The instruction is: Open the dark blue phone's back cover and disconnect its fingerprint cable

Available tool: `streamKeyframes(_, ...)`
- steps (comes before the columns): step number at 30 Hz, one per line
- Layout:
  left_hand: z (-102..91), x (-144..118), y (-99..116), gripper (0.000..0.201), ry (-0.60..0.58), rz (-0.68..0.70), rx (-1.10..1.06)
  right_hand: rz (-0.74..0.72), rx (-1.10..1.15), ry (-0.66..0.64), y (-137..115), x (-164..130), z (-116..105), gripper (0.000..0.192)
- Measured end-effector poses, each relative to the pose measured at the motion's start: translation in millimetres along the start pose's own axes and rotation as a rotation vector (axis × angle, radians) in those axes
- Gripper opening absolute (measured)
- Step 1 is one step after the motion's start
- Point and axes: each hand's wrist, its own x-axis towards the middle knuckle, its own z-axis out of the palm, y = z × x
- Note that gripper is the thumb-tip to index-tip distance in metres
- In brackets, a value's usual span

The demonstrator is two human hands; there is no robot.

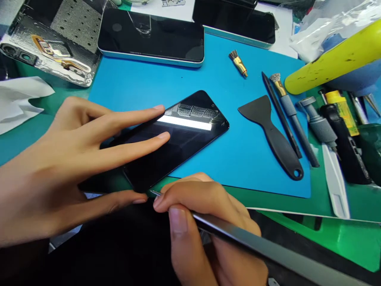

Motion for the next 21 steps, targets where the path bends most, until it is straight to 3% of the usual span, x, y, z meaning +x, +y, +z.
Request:
streamKeyframes(5,3.0,-1,-1,0.054,0.026,0.009,-0.011,-0.041,-0.094,-0.061,-1,-12,-3,0.028)
streamKeyframes(13,5.7,0,0,0.058,0.042,-0.015,-0.026,-0.150,0.000,-0.139,5,0,-9,0.018)
streamKeyframes(18,5.0,-1,-1,0.060,0.025,-0.021,0.018,-0.023,-0.096,-0.018,0,-8,-1,0.030)
streamKeyframes(21,5.5,-1,-3,0.063,0.018,-0.011,0.036,0.008,-0.056,0.013,-1,-7,1,0.017)
